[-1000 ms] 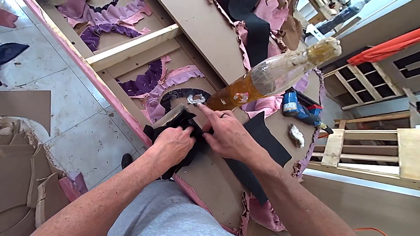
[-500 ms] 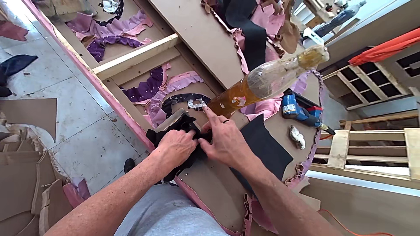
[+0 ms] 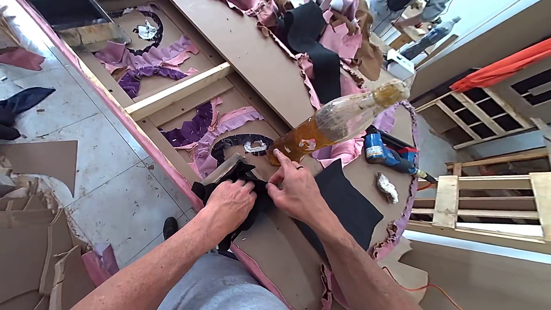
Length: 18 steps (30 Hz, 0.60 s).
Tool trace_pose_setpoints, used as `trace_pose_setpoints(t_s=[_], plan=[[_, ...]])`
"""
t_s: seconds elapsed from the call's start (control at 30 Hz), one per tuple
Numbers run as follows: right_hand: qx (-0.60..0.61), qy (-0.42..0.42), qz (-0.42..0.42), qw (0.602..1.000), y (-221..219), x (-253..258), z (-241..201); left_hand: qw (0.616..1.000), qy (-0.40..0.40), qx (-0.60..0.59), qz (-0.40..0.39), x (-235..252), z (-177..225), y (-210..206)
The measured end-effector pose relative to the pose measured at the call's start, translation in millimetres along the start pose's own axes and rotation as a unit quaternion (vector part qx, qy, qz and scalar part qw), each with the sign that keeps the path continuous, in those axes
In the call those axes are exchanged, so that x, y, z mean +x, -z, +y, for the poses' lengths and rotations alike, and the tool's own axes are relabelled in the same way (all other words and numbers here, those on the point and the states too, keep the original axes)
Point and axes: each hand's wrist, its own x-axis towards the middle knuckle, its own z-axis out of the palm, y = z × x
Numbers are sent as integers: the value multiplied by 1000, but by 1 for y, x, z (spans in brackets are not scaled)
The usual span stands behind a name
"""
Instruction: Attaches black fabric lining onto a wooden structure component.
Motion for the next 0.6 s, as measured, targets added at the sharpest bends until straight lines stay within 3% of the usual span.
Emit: trace_pose_setpoints(t_s=[0.2,0.6], plan=[[79,-76,39,993,32,-25,1,999,2,10,32,-28,-3,-4],[136,-94,47,985,16,-66,5,998,-60,6,33,4,-13,-10]])
